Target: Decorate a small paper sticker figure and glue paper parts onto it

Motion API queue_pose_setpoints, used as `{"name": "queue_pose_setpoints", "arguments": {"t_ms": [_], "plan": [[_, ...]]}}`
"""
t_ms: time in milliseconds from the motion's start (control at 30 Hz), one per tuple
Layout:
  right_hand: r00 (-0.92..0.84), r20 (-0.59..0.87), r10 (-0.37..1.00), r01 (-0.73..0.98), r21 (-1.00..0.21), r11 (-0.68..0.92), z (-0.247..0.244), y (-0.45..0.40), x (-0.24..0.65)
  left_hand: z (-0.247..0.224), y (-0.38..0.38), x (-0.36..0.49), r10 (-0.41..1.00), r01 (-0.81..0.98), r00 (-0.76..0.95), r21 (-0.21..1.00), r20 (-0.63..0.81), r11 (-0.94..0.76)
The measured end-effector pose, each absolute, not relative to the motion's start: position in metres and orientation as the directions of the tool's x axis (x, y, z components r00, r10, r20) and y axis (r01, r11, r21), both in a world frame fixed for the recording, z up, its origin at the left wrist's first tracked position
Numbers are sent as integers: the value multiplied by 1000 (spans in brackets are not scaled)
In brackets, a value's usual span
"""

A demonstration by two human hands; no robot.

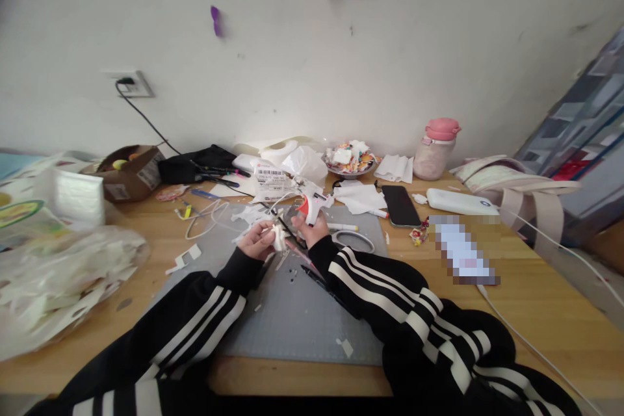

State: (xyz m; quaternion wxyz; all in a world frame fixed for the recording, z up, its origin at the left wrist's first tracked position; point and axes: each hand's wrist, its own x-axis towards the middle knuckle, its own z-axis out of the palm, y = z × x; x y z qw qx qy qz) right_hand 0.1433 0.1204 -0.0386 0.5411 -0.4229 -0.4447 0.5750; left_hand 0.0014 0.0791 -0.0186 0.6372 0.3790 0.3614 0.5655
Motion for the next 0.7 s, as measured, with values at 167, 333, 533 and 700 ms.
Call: {"name": "queue_pose_setpoints", "arguments": {"t_ms": [167, 333, 533, 700], "plan": [[73, -58, 996, -248, -968, -39, -41, 124, 145, -5, 109, -19, 993, -450, 29, 885, -115, 115], [120, -62, 991, -248, -968, -30, -36, 119, 147, 22, 167, -31, 972, -346, -16, 913, -233, 214], [140, -26, 990, -212, -977, 5, -29, 109, 147, 29, 207, -26, 961, -227, 26, 935, -276, 274], [171, 24, 985, -194, -979, 57, -20, 112, 156, 47, 212, -67, 981, -290, -176, 957, -85, 31]]}}
